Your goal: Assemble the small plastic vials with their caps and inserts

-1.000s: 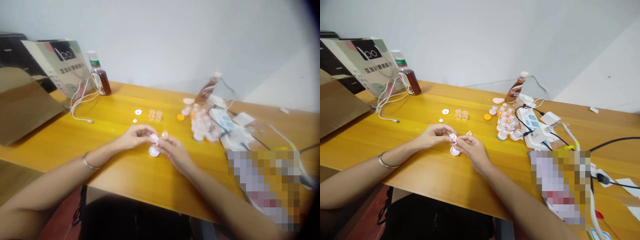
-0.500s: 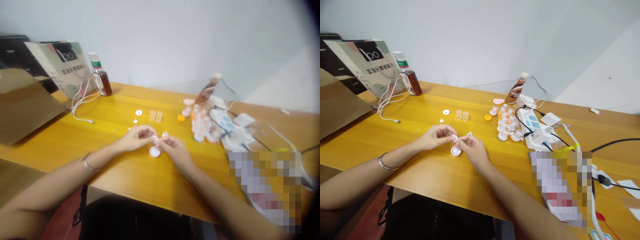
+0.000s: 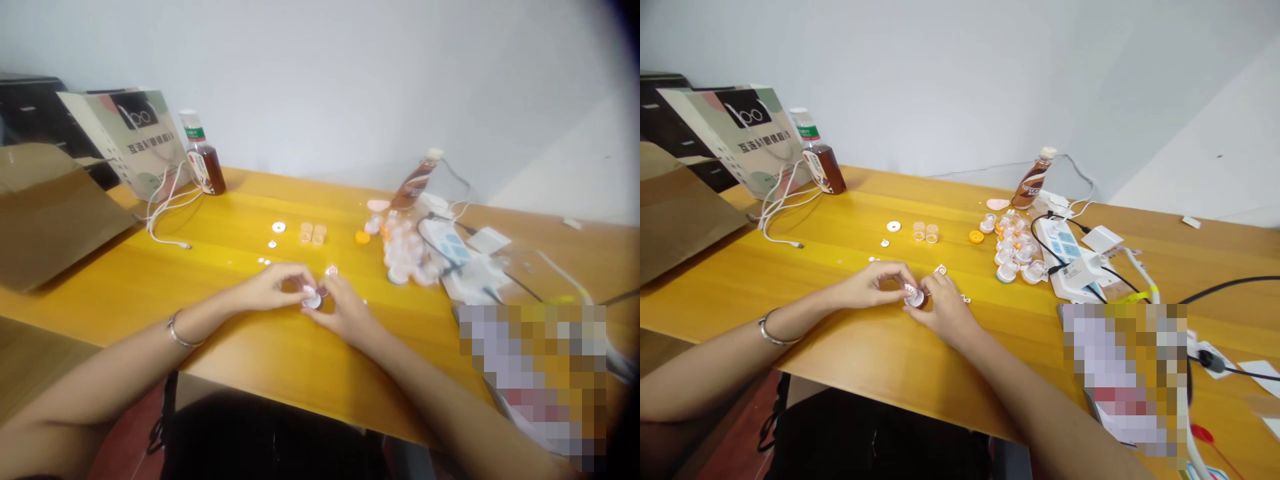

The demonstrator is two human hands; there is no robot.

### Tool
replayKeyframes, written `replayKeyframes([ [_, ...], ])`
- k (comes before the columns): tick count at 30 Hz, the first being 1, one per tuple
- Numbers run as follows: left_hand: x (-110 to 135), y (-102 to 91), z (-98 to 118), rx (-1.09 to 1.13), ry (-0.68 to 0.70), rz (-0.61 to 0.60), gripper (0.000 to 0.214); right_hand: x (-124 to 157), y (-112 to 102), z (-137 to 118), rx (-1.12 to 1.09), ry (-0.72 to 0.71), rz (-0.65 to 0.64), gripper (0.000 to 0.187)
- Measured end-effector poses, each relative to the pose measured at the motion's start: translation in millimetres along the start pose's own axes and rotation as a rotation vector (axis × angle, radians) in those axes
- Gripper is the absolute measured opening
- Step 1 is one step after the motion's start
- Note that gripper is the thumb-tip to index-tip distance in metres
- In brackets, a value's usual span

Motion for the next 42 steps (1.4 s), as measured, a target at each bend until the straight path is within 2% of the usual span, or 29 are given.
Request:
replayKeyframes([
  [9,-0.8,8.1,10.2,-0.159,0.065,-0.066,0.012,-1.8,1.5,1.5,-0.013,0.019,0.009,0.02],
  [15,-1.6,6.2,5.8,-0.155,0.059,-0.045,0.012,-2.5,2.2,0.8,0.0,0.018,0.005,0.017],
  [19,-1.0,1.2,3.7,-0.172,0.058,0.03,0.014,-2.3,1.1,4.3,-0.013,0.034,0.02,0.015],
  [25,-2.3,-10.9,-0.9,-0.129,0.034,0.193,0.018,-2.9,-7.6,10.9,-0.091,0.092,0.108,0.013],
  [28,-2.0,-13.9,0.2,-0.059,0.047,0.271,0.018,-1.9,-8.9,11.2,-0.2,0.145,0.108,0.018],
  [32,-0.1,-9.8,0.9,-0.035,0.038,0.265,0.022,-1.1,4.7,12.3,-0.529,0.256,-0.012,0.022],
  [34,1.6,-11.0,1.3,-0.058,0.039,0.285,0.03,-1.8,10.0,13.1,-0.676,0.294,-0.026,0.024],
  [36,2.9,-17.1,3.8,-0.129,0.068,0.343,0.037,-2.6,12.4,14.6,-0.774,0.326,-0.01,0.025],
  [40,0.1,-40.2,7.9,-0.386,0.122,0.492,0.033,-1.7,13.9,15.3,-0.857,0.391,-0.02,0.029],
  [42,-8.3,-49.7,3.4,-0.53,0.096,0.468,0.037,-0.4,14.2,14.2,-0.866,0.416,-0.047,0.032],
])
Point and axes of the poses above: each hand's wrist, its own x-axis away from the middle knuckle, its own y-axis out of the palm, z = x × y, the point moved 7 cm from there along -x, towards the middle knuckle, and after that the axes turned 14 degrees about x, right-handed, at the moved point
